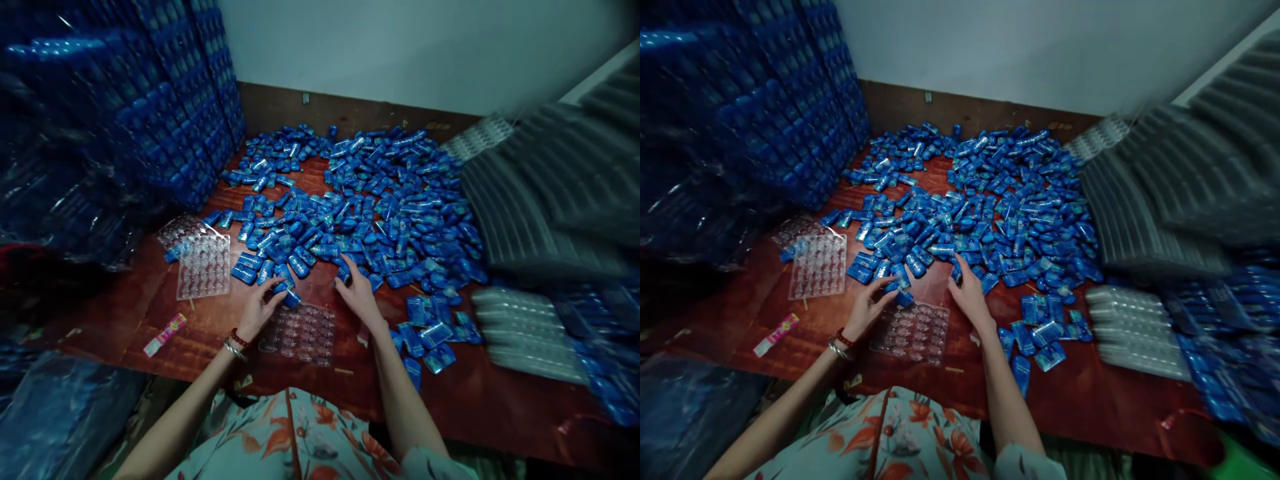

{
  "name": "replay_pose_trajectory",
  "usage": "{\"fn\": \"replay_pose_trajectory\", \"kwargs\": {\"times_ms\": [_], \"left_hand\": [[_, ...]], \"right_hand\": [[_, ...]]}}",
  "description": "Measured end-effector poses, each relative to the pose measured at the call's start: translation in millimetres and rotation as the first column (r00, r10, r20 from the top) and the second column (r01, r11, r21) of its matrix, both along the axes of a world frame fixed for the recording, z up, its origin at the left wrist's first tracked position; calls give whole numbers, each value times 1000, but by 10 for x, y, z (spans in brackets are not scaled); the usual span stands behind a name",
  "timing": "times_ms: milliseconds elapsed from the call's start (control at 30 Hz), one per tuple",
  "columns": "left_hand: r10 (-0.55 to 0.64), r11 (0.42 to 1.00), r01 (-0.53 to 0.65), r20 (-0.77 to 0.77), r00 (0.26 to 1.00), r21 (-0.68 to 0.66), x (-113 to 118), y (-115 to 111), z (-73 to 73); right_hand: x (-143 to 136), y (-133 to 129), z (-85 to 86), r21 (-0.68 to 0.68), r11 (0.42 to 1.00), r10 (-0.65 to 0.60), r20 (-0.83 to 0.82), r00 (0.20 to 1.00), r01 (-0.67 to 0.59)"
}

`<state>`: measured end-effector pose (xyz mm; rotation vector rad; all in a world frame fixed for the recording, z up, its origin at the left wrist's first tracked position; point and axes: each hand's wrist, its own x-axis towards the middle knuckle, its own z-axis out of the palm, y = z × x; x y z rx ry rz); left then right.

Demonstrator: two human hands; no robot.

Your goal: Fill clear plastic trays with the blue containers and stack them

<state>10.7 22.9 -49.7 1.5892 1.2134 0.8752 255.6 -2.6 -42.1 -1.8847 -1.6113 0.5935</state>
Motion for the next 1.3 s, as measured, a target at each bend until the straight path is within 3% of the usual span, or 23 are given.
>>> {"fn": "replay_pose_trajectory", "kwargs": {"times_ms": [100, 267, 433, 533, 600, 733, 867, 933, 1000, 1100, 1200, 1300], "left_hand": [[-3, 1000, 4, -56, 998, 11, 5, -22, -15], [-36, 996, 45, -128, 991, 70, -62, -71, 27], [137, 972, -73, -287, 948, 222, -365, -34, -17], [250, 917, -56, -460, 852, 396, -478, 49, -16], [283, 878, 1, -522, 805, 478, -431, 123, 10], [115, 887, 191, -602, 790, 420, -88, 329, 77], [-2, 945, 264, -801, 598, 194, 234, 536, 132], [-79, 953, 287, -830, 552, 101, 291, 591, 141], [-130, 940, 332, -818, 560, 78, 278, 609, 130], [-154, 913, 388, -771, 618, 129, 184, 587, 85], [-181, 898, 408, -704, 687, 167, 62, 550, 26], [-297, 842, 502, -606, 738, 199, -73, 562, -27]], "right_hand": [[36, -262, -49, -24, 996, -88, -220, 971, 85], [-144, -530, -27, 59, 977, -168, -389, 906, 207], [-366, -586, -93, -16, 963, -232, -552, 801, 268], [-426, -599, -177, -45, 973, -207, -594, 777, 225], [-447, -608, -219, -42, 975, -198, -592, 781, 216], [-507, -600, -253, 3, 973, -186, -591, 785, 233], [-572, -567, -276, -4, 961, -220, -614, 758, 275], [-588, -566, -293, -10, 955, -238, -617, 750, 295], [-595, -578, -301, -5, 957, -237, -593, 770, 291], [-593, -596, -277, 53, 971, -180, -476, 861, 232], [-568, -583, -223, 148, 988, 2, -284, 959, 41], [-525, -549, -170, 147, 978, 169, -126, 978, -150]]}}
